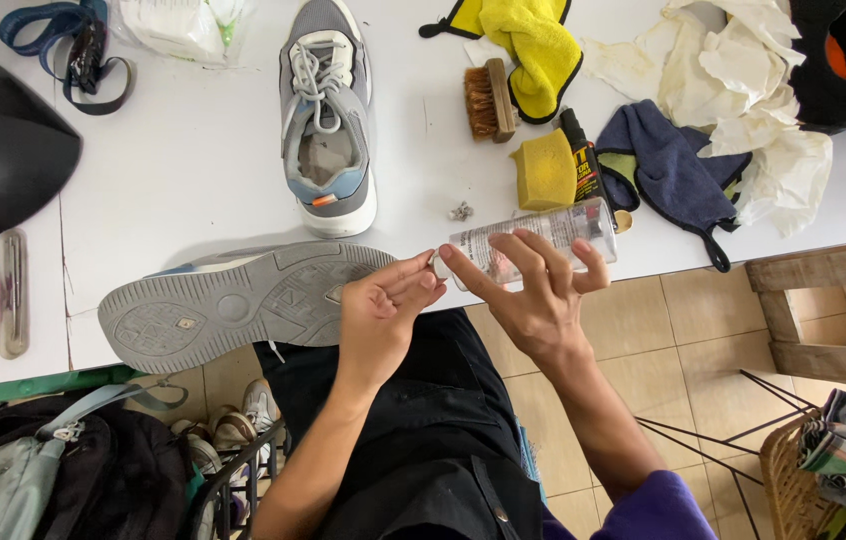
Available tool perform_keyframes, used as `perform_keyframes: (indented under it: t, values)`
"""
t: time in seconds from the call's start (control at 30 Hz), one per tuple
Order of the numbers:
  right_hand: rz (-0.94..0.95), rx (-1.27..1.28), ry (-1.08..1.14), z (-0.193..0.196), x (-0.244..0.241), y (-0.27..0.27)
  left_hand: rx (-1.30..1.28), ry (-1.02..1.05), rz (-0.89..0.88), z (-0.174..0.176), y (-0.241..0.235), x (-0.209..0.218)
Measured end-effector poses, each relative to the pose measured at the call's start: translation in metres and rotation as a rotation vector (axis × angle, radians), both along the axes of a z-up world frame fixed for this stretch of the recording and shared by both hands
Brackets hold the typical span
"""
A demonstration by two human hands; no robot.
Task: The person scrubs the sole of a gray sneaker with a small cloth, repeatedly dipping the cloth into a clear liquid bottle. After cleaning the sole, the person wipes the upper part of the shoe and ties the laces. The cleaned shoe is placed next to its pair on the table.
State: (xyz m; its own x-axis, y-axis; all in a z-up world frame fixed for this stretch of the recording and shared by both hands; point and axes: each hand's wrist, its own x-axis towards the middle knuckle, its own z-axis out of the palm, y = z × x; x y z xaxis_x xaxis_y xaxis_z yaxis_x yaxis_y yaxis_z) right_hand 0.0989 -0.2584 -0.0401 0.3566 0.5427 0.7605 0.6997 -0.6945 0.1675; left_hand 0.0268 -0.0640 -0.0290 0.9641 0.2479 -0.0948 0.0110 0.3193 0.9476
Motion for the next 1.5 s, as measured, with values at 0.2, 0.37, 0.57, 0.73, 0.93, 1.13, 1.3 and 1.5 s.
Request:
perform_keyframes:
  t: [0.2, 0.37, 0.57, 0.73, 0.93, 1.13, 1.3, 1.5]
  values:
    - [0.161, 0.397, 0.331, 0.0, 0.009, 0.011, -0.053, 0.036, 0.053, -0.014, 0.007, -0.002]
    - [0.179, 0.549, 0.554, -0.006, 0.0, 0.025, -0.06, -0.052, 0.018, -0.016, 0.02, -0.001]
    - [0.154, 0.739, 0.68, -0.009, 0.014, 0.047, 0.262, -0.275, -0.015, 0.016, 0.024, -0.016]
    - [0.07, 0.733, 0.7, -0.004, 0.005, 0.052, 0.373, -0.266, 0.017, 0.019, 0.043, -0.039]
    - [0.648, 0.729, 1.042, 0.009, -0.049, 0.084, 0.507, -0.282, 0.154, 0.011, 0.069, -0.058]
    - [0.75, 0.851, 1.289, -0.001, -0.049, 0.118, 0.807, -0.389, 0.255, 0.001, 0.104, -0.068]
    - [0.535, 0.658, 0.946, 0.031, -0.03, 0.145, 1.516, -0.363, 0.254, 0.003, 0.145, -0.067]
    - [0.465, 0.45, 0.644, 0.04, -0.028, 0.171, 1.617, -0.328, 0.26, -0.011, 0.145, -0.066]
